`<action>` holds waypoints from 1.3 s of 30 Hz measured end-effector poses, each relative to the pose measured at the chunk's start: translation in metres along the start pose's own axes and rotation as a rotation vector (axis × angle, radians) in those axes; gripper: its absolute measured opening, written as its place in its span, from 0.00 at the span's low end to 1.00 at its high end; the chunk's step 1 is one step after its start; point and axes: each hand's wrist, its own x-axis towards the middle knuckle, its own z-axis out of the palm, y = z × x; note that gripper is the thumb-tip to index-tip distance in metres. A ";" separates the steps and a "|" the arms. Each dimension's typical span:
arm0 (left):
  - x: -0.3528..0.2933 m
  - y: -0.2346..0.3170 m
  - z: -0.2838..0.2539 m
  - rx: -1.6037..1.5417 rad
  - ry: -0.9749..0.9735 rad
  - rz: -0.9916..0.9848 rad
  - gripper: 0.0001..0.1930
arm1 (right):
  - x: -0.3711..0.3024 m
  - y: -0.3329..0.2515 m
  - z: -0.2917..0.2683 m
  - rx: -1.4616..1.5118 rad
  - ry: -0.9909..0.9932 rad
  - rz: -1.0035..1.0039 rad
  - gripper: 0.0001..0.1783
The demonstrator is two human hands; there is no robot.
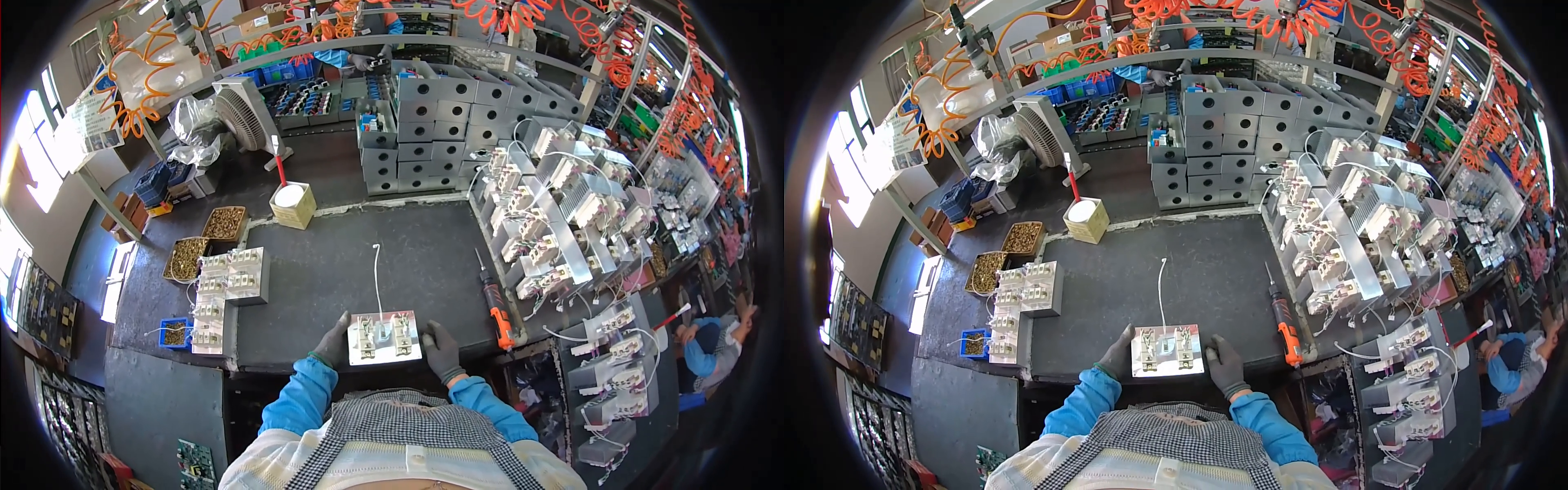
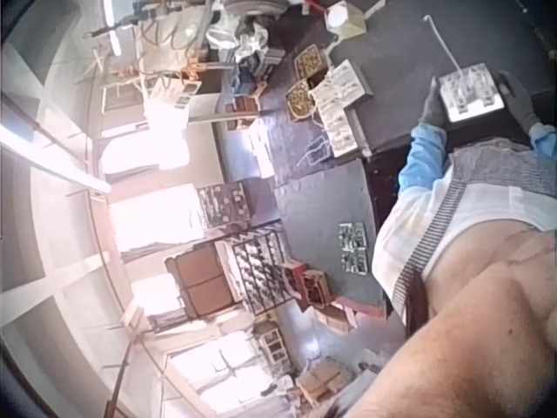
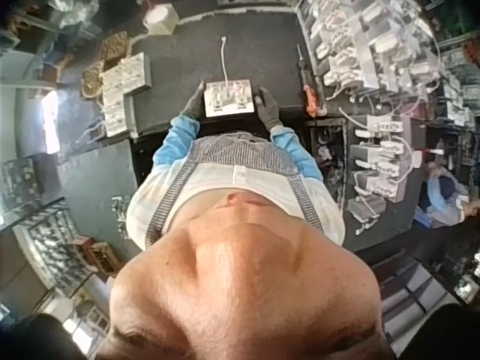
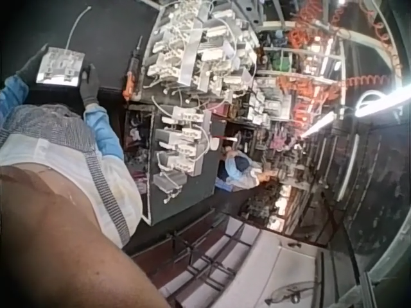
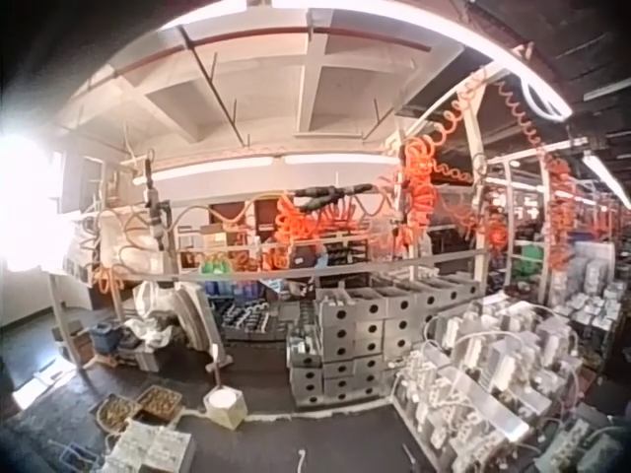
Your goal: The person assembles electronic control boards and components at a factory workstation, using an electric screwdriver to secure screws and capacitors from plastic bins onto the control boards.
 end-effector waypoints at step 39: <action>-0.002 0.000 0.005 -0.050 -0.083 -0.044 0.34 | -0.006 0.001 -0.004 0.015 -0.031 0.013 0.22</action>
